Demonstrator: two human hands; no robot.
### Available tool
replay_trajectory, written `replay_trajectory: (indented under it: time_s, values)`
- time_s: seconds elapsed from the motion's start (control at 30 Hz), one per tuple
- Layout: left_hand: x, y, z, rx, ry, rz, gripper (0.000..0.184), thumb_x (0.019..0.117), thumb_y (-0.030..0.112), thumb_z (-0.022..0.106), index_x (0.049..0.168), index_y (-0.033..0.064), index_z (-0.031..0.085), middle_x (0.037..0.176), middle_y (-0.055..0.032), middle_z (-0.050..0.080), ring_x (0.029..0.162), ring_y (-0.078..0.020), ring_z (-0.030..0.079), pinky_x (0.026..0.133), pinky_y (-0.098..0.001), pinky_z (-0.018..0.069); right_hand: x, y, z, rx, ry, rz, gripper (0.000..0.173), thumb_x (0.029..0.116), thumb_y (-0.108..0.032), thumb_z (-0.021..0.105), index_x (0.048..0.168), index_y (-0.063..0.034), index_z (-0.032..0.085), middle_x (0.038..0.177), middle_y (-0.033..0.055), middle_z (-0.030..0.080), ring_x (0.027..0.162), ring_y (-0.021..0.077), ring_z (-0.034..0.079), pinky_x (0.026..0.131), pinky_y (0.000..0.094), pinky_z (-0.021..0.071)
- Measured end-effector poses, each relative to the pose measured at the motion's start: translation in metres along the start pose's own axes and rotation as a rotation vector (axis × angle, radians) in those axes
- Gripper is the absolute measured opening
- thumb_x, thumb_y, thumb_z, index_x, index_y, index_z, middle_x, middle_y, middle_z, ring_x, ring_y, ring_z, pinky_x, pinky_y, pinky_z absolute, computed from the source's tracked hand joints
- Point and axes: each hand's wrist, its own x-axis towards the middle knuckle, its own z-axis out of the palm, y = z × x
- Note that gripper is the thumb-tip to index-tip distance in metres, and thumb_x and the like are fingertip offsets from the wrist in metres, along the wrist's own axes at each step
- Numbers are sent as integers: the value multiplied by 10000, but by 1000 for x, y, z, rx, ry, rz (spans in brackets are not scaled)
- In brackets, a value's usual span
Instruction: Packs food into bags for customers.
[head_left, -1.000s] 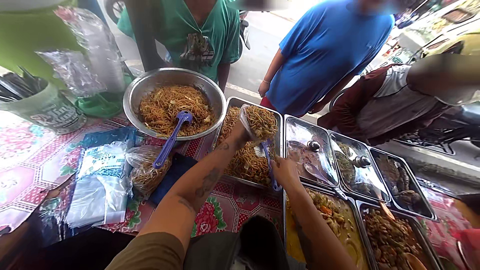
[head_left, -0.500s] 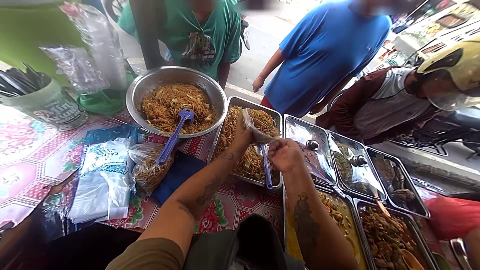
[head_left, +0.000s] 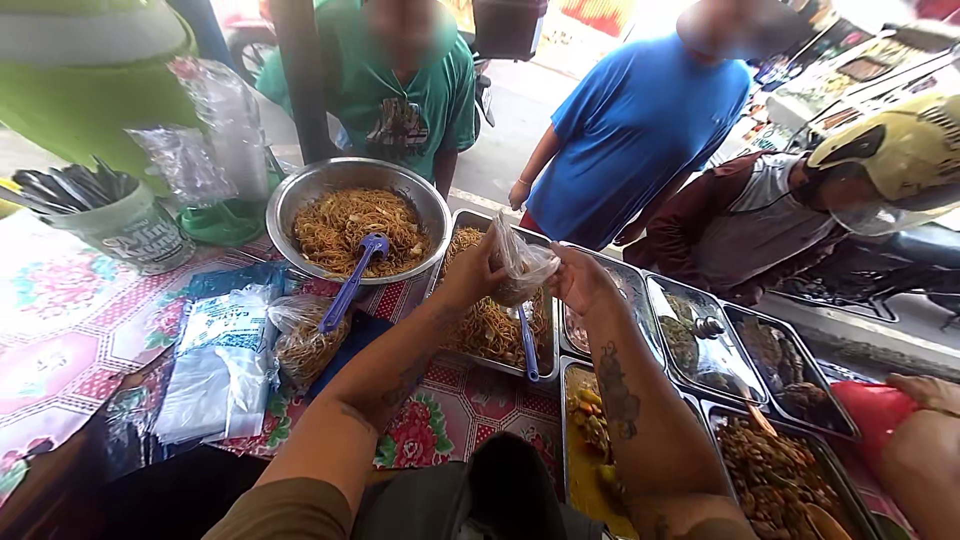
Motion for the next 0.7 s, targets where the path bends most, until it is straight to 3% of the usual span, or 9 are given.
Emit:
replay_trajectory:
  time_s: [0.07,0.13,0.23,0.3,0.37,0.43,0.5,0.63,0.7]
  values:
    - [-6,9,-6,72,-34,36,895,902,285,768,1619,91,270,1060,-263,697,993,-451,681,883,-636,516,-4,0,-1,-254,55,-51,219,1035,-205,624,1110,0,639,681,25,534,474,63,435,453,201,401]
    - [-13,18,-9,127,-60,49,891,916,344,759,1620,100,270,1028,-260,695,961,-448,684,862,-633,527,-5,5,-6,-343,180,-246,218,1008,-164,664,1130,16,645,760,52,558,557,91,459,538,264,436]
    - [-30,31,-13,167,-95,2,905,944,411,721,1640,134,213,963,-237,693,918,-431,684,839,-621,534,-10,21,-6,-283,327,-587,192,1034,-138,606,1162,3,624,913,112,629,701,154,569,656,353,513]
    - [-46,37,-14,157,-99,-36,889,957,417,706,1637,125,214,966,-243,692,930,-437,683,848,-622,533,-23,32,-2,-330,414,-810,179,1035,-119,579,1135,16,639,983,127,646,770,156,618,697,332,553]
    - [-59,43,-15,151,-75,-50,888,946,394,720,1621,81,235,976,-248,692,941,-437,685,862,-618,531,-33,39,-2,-429,440,-986,203,1032,-84,553,1127,63,657,1074,197,665,930,229,661,841,366,567]
    - [-75,45,-14,192,-49,-14,906,914,385,750,1607,67,260,949,-240,689,897,-430,690,818,-607,540,-40,46,-4,-487,382,-977,199,1029,-87,581,1125,57,678,1090,215,682,940,255,681,858,395,577]
    - [-87,44,-16,224,-17,60,920,904,451,749,1598,58,289,924,-228,693,861,-416,694,784,-593,552,-47,52,-6,-460,416,-1026,196,1023,-103,595,1112,38,698,1045,181,687,855,204,668,788,344,576]
    - [-109,46,-27,238,3,84,926,886,466,770,1586,64,317,1067,-238,691,905,-412,700,797,-592,560,-67,54,-7,-409,372,-984,151,996,-71,636,1085,33,698,1036,175,683,806,187,660,730,336,575]
    - [-122,43,-30,240,73,121,954,848,490,795,1567,44,354,1070,-244,696,874,-411,706,755,-592,566,-81,55,-6,-383,371,-1066,142,983,-49,631,1063,43,703,1038,167,672,819,155,656,726,281,576]
